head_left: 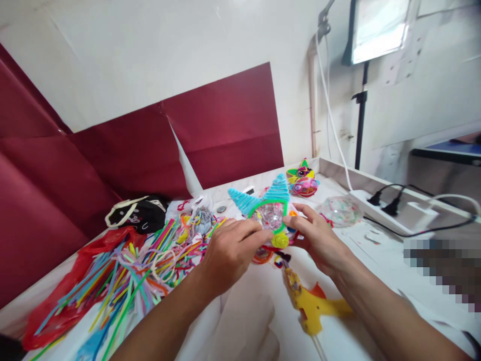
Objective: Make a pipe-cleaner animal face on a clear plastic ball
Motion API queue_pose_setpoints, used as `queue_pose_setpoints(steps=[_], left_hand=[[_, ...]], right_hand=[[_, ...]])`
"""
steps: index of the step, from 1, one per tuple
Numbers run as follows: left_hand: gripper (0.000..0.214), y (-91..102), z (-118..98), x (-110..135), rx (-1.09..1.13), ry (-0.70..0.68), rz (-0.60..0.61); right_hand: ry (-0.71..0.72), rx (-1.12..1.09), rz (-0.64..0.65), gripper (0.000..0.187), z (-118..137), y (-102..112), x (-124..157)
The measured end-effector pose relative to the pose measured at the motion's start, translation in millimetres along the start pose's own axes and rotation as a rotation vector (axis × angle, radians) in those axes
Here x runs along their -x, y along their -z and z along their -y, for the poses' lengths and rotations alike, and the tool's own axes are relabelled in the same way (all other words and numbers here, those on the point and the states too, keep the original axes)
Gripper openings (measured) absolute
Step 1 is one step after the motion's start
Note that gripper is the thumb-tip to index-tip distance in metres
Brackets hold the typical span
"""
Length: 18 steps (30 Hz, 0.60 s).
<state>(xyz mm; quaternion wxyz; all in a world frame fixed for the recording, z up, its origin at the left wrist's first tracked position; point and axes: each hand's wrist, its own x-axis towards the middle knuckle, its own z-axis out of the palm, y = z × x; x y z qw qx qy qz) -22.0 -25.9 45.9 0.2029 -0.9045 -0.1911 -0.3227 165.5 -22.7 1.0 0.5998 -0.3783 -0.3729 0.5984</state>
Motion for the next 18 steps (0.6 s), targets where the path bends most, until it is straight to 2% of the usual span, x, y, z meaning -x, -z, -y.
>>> queue_pose_setpoints(steps=[14,18], left_hand=[[0.017,-2.9,2.5,-5.2,-0.124,-0.122,-0.062],[0.015,-2.7,1.7,-5.9,-0.153,-0.157,-0.036]], right_hand=[[-0.025,0.010,-0.007,0.042,-0.1,2.2,0.9],[-0.040,0.004,0.003,0.040,-0.8,2.8,1.0]])
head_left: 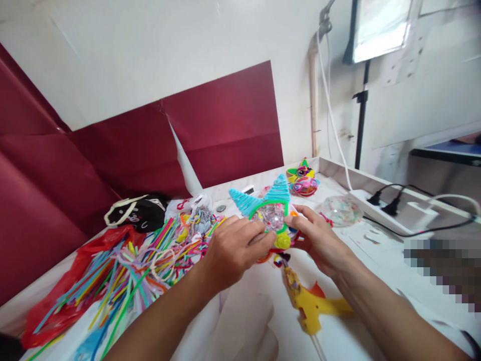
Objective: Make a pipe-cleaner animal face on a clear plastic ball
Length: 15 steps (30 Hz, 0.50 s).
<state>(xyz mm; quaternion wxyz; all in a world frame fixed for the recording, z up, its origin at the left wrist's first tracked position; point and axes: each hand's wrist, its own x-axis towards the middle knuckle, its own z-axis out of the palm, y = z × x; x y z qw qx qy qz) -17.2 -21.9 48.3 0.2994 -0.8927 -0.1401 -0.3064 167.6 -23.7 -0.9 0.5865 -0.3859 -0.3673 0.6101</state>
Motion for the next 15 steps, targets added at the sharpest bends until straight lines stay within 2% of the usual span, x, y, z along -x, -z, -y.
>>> queue_pose_setpoints(steps=[5,15], left_hand=[[0.011,3.2,-1.7,-2.0,-0.040,-0.025,0.066],[0.010,5.7,-2.4,-5.1,-0.027,-0.035,0.081]], right_hand=[[-0.019,-0.019,0.020,0.039,0.3,0.6,1.4],[-0.008,-0.025,0.106,0.037,-1.6,7.5,0.9]])
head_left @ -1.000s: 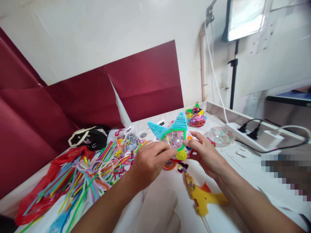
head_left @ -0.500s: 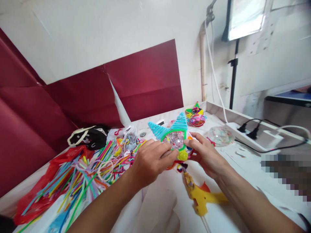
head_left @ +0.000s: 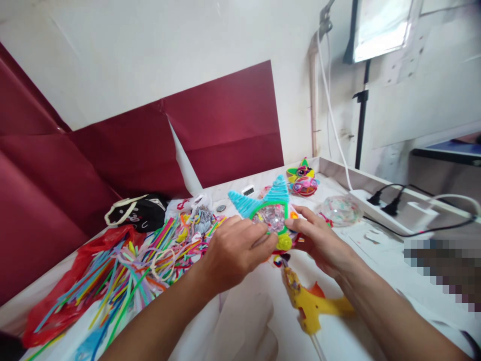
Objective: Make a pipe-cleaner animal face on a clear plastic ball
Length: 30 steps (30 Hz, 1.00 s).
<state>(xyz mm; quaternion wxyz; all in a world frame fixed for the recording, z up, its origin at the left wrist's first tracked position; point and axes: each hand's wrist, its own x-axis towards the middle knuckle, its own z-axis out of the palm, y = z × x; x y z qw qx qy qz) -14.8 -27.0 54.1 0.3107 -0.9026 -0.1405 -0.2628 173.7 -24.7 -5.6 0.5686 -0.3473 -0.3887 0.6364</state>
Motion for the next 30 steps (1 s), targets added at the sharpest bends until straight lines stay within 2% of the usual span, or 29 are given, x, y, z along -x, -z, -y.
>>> queue_pose_setpoints(steps=[4,9,13,18,21,30], left_hand=[[0.013,0.7,-0.1,-0.1,-0.004,-0.011,-0.001],[0.014,-0.9,0.2,-2.0,0.001,-0.004,-0.009],[0.013,-2.8,1.8,-1.0,0.028,0.017,-0.029],[0.022,-0.1,4.1,1.2,0.108,0.050,-0.006],[0.017,2.2,4.1,1.8,0.151,0.080,-0.008],[0.013,3.1,0.4,2.0,0.117,0.160,-0.042]], right_hand=[[0.007,0.005,0.006,0.045,1.1,-0.7,0.9],[0.027,0.032,-0.047,0.053,2.3,-1.8,2.5],[0.051,0.036,-0.049,0.051,1.0,0.1,2.5],[0.047,0.003,-0.041,0.048,0.7,2.3,3.0],[0.040,-0.020,-0.041,0.048,1.4,2.3,3.8],[0.030,-0.024,-0.032,0.046,1.4,2.2,4.2]])
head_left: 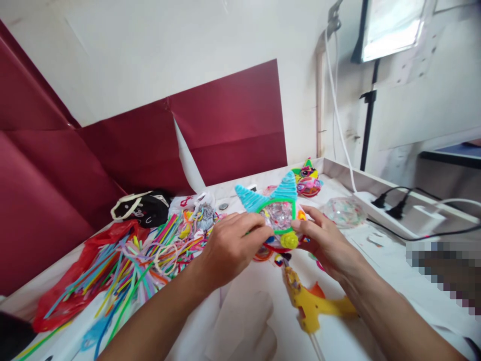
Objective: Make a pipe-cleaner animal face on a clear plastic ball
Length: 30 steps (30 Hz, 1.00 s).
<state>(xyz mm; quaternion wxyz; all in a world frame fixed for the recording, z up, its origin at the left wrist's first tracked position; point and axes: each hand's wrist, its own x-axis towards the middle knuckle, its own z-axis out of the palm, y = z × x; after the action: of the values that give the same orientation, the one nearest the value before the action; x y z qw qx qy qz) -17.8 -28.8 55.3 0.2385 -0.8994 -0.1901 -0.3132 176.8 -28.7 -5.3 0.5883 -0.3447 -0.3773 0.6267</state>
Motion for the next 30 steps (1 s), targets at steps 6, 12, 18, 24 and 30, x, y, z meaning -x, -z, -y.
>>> queue_pose_setpoints(steps=[6,12,18,24,30], left_hand=[[0.014,-1.4,2.7,2.3,-0.003,-0.044,0.014],[0.014,-3.7,5.7,3.2,0.005,-0.090,-0.001],[0.009,-0.7,3.8,-5.7,-0.030,-0.173,0.000],[0.011,0.8,1.7,-10.5,-0.109,-0.203,0.011],[0.008,-0.9,2.1,-11.9,-0.193,-0.260,0.049]], right_hand=[[0.001,-0.003,0.001,0.048,-2.0,2.5,-1.9],[0.004,0.000,0.004,0.045,-2.1,2.2,-1.8],[-0.003,-0.002,-0.004,0.043,-0.1,1.2,0.3],[-0.012,0.003,-0.005,0.041,-0.4,1.4,0.6],[-0.026,0.005,-0.025,0.042,-1.8,2.3,-1.2]])
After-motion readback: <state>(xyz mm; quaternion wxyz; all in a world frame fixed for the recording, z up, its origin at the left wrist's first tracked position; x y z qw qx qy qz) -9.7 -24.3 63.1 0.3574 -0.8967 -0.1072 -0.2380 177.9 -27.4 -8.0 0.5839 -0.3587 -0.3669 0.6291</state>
